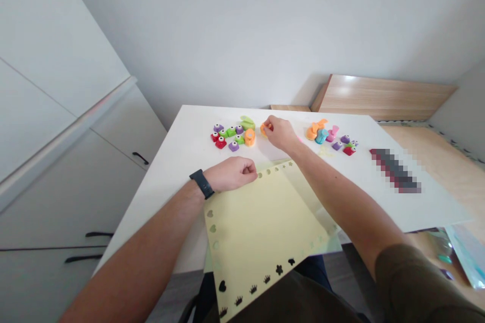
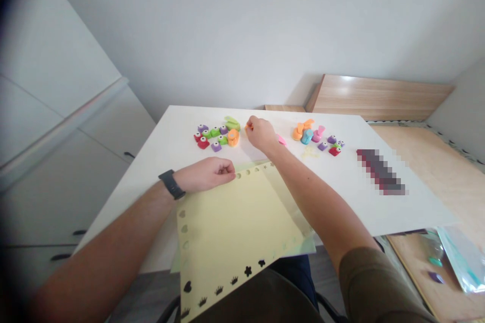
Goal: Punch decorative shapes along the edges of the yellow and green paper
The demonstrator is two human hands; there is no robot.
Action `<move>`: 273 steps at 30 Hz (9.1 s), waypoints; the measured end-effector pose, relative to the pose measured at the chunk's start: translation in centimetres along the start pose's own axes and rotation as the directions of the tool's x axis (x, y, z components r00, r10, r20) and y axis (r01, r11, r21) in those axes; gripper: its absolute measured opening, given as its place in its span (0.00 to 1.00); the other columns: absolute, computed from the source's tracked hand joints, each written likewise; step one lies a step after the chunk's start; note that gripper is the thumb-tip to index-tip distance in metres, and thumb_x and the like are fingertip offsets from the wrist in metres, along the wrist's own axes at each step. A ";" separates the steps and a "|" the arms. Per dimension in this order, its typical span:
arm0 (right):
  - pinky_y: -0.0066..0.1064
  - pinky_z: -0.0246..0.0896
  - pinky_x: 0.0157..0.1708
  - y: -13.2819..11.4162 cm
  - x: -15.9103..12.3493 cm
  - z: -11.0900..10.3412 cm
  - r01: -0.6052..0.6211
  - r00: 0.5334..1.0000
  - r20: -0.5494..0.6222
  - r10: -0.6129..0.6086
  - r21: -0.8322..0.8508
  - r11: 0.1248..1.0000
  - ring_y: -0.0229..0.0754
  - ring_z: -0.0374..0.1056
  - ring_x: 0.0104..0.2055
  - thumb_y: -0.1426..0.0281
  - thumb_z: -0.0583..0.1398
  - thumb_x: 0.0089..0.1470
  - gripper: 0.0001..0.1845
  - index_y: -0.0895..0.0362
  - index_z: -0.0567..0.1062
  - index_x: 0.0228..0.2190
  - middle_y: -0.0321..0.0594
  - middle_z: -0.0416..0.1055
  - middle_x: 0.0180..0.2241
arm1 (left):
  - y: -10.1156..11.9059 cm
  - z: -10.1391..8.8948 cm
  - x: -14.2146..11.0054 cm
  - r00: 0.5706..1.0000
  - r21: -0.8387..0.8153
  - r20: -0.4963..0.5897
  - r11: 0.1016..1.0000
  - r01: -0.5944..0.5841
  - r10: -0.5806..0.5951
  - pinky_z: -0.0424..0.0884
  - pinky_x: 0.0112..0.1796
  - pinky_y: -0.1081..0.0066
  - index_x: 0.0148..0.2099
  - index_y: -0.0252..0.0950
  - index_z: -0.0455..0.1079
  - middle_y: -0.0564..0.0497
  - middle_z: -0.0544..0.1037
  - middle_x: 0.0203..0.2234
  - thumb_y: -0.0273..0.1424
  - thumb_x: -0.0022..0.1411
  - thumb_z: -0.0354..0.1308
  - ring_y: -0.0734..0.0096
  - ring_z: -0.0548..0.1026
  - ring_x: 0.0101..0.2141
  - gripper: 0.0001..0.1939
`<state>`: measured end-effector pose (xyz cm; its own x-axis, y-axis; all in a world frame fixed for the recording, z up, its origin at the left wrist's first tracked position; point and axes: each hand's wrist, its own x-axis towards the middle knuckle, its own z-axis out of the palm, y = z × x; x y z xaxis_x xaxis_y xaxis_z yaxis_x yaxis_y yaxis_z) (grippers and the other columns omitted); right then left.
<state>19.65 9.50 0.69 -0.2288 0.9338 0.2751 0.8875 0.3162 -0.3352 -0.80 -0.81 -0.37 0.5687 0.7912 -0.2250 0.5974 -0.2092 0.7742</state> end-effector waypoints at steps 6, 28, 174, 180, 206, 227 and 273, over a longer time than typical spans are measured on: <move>0.30 0.58 0.33 1.0 -3.4 -3.3 0.011 0.992 -0.129 0.011 0.166 0.986 0.39 0.67 0.32 0.63 0.57 0.60 0.12 0.56 0.75 0.39 0.39 0.75 0.32 | 0.0 0.1 0.0 1.000 -0.063 -0.007 0.998 -0.004 0.003 0.63 0.27 0.71 0.41 0.38 0.72 0.50 0.80 0.30 0.43 0.60 0.56 0.67 0.75 0.28 0.15; 0.28 0.59 0.22 4.4 -10.3 -4.4 -0.098 0.987 -0.063 0.150 0.504 0.858 0.36 0.65 0.26 0.53 0.60 0.59 0.17 0.53 0.72 0.40 0.35 0.70 0.27 | 2.2 1.3 -0.7 0.937 -0.242 0.318 0.942 0.230 -0.147 0.62 0.17 0.74 0.35 0.36 0.71 0.52 0.74 0.25 0.54 0.59 0.56 0.72 0.71 0.19 0.24; 0.39 0.64 0.48 5.3 -7.2 -4.6 0.201 0.913 0.266 -0.309 0.365 0.909 0.44 0.70 0.45 0.76 0.51 0.60 0.20 0.53 0.77 0.48 0.42 0.75 0.44 | 2.9 4.8 0.6 0.963 -0.387 0.161 0.883 0.264 -0.218 0.67 0.15 0.79 0.37 0.35 0.65 0.48 0.78 0.31 0.41 0.66 0.53 0.71 0.78 0.23 0.13; 0.38 0.65 0.49 4.2 -7.2 -4.2 0.135 0.929 0.264 -0.259 0.409 0.902 0.42 0.70 0.45 0.77 0.53 0.58 0.21 0.54 0.76 0.49 0.42 0.75 0.48 | 2.9 4.9 0.6 0.964 -0.385 0.148 0.885 0.261 -0.220 0.67 0.14 0.78 0.37 0.35 0.64 0.48 0.78 0.31 0.39 0.66 0.53 0.71 0.79 0.23 0.12; 0.33 0.58 0.38 1.9 -5.8 -2.8 0.226 0.956 0.179 -0.233 0.057 0.972 0.42 0.67 0.34 0.58 0.58 0.61 0.19 0.59 0.80 0.42 0.45 0.75 0.34 | 3.2 5.0 0.6 0.956 -0.375 0.153 0.881 0.289 -0.248 0.67 0.14 0.77 0.36 0.36 0.64 0.50 0.78 0.27 0.39 0.66 0.53 0.69 0.79 0.23 0.12; 0.34 0.62 0.42 2.4 -6.2 -2.5 0.221 0.960 0.146 -0.238 0.122 0.968 0.43 0.69 0.37 0.59 0.57 0.63 0.20 0.58 0.79 0.47 0.46 0.75 0.38 | 3.3 4.9 0.6 0.952 -0.378 0.148 0.875 0.303 -0.266 0.68 0.15 0.76 0.35 0.37 0.64 0.50 0.78 0.25 0.40 0.64 0.55 0.67 0.80 0.23 0.12; 0.32 0.58 0.44 1.9 -7.0 -2.7 0.206 0.965 0.140 -0.224 0.131 0.970 0.42 0.68 0.38 0.64 0.52 0.66 0.18 0.58 0.80 0.44 0.46 0.74 0.37 | 3.2 5.1 0.8 0.956 -0.366 0.127 0.883 0.294 -0.265 0.67 0.13 0.78 0.36 0.35 0.65 0.48 0.78 0.27 0.38 0.67 0.52 0.67 0.80 0.23 0.12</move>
<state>23.96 3.13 0.56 -0.4752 0.8535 0.2137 0.7611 0.5206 -0.3869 4.42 -3.81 -1.11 0.4569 0.7385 -0.4958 0.4877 0.2582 0.8339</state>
